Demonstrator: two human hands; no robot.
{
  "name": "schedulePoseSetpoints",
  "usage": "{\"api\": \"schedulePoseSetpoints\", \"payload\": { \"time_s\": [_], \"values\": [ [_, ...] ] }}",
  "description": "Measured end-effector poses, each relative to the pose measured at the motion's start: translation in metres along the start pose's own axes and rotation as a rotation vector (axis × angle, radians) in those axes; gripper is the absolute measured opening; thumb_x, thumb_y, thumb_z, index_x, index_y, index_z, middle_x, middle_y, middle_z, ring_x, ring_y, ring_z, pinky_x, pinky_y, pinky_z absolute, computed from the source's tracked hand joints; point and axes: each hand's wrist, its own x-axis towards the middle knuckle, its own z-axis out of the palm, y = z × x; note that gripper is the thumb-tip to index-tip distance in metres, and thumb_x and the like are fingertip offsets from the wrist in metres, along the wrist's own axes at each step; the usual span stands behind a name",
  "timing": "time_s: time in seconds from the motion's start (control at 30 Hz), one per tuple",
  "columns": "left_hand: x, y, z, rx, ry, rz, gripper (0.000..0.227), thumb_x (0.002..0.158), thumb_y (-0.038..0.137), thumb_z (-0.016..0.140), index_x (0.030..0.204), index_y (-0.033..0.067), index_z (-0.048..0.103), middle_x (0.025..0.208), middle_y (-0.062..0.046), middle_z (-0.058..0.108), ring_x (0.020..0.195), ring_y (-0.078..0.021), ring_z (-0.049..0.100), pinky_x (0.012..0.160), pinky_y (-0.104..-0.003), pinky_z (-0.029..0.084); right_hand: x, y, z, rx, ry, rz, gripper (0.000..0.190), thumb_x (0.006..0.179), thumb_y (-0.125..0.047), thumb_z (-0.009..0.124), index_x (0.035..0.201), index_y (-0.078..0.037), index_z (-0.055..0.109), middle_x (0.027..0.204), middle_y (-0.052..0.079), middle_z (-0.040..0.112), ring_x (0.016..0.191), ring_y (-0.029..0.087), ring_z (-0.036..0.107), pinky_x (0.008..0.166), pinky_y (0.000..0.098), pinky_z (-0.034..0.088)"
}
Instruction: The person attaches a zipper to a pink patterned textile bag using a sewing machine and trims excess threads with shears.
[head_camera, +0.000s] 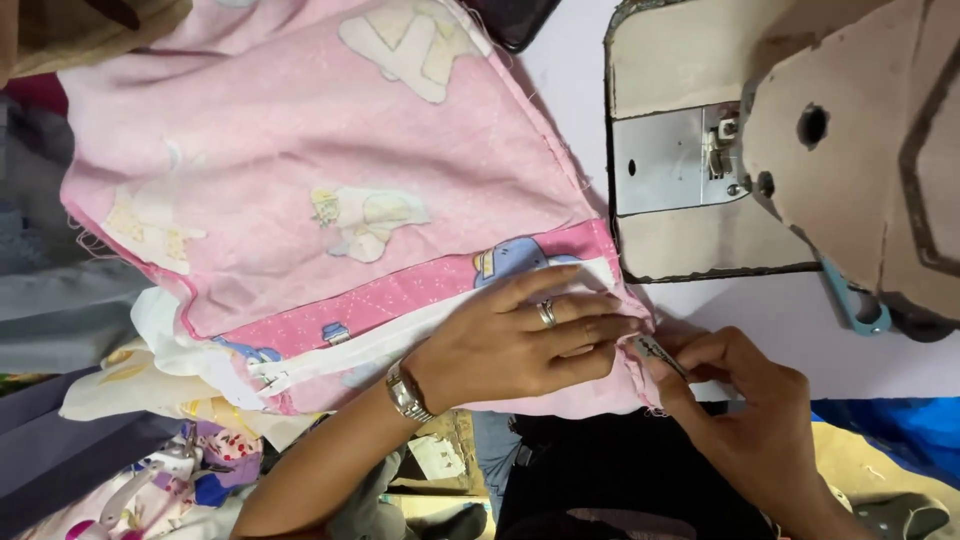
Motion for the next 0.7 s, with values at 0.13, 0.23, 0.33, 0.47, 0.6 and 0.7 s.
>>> {"api": "schedulePoseSetpoints", "payload": {
  "time_s": [0.13,0.23,0.33,0.47,0.6,0.7],
  "values": [
    [-0.010,0.000,0.008,-0.060,0.004,-0.019,0.009,0.108,0.015,0.078,0.106,0.0226,0.075,0.129,0.004,0.075,0.126,-0.0173,0.067,0.122,-0.051,0.037,0.000,-0.003,0.003,-0.029,-0.002,-0.033,0.017,0.082,-0.014,0.083,0.086,-0.006,0.068,0.102,0.006,0.081,0.097,0.010,0.077,0.081,0.0240,0.063],
    [-0.016,0.002,0.011,-0.025,-0.002,-0.015,0.009,0.112,0.019,0.076,0.106,0.0257,0.074,0.135,0.004,0.074,0.131,-0.0159,0.067,0.127,-0.063,0.025,0.003,-0.010,0.004,-0.051,-0.009,-0.101,0.016,0.083,-0.013,0.082,0.087,-0.004,0.069,0.096,0.005,0.080,0.091,0.010,0.076,0.079,0.0237,0.064],
    [-0.020,0.002,0.015,0.015,0.009,-0.001,0.008,0.113,0.022,0.075,0.106,0.0261,0.073,0.136,0.003,0.075,0.132,-0.0153,0.068,0.126,-0.065,0.023,0.005,-0.015,0.004,-0.062,-0.022,-0.140,0.014,0.084,-0.011,0.081,0.086,-0.002,0.070,0.093,0.005,0.078,0.087,0.010,0.075,0.078,0.0228,0.064],
    [-0.021,0.002,0.014,-0.036,-0.003,-0.018,0.008,0.114,0.020,0.074,0.107,0.0241,0.073,0.133,0.002,0.075,0.140,-0.0198,0.060,0.126,-0.069,0.021,0.007,-0.022,0.004,-0.060,-0.064,-0.137,0.013,0.084,-0.010,0.080,0.085,-0.002,0.070,0.090,0.004,0.078,0.080,0.009,0.072,0.077,0.0222,0.063],
    [-0.020,0.001,0.011,-0.085,-0.050,-0.028,0.013,0.114,0.014,0.067,0.108,0.0234,0.074,0.140,0.001,0.072,0.140,-0.0213,0.061,0.127,-0.071,0.015,0.006,-0.020,0.006,-0.072,-0.046,-0.170,0.014,0.085,-0.011,0.080,0.084,-0.002,0.069,0.089,0.004,0.076,0.079,0.009,0.071,0.076,0.0217,0.063],
    [-0.019,0.001,0.010,-0.152,-0.056,-0.048,0.008,0.111,0.015,0.071,0.110,0.0225,0.075,0.141,0.000,0.070,0.143,-0.0244,0.057,0.127,-0.071,0.013,0.006,-0.019,0.005,-0.064,-0.046,-0.193,0.013,0.086,-0.009,0.079,0.085,-0.001,0.069,0.091,0.005,0.077,0.085,0.011,0.073,0.077,0.0232,0.063]
  ]
}}
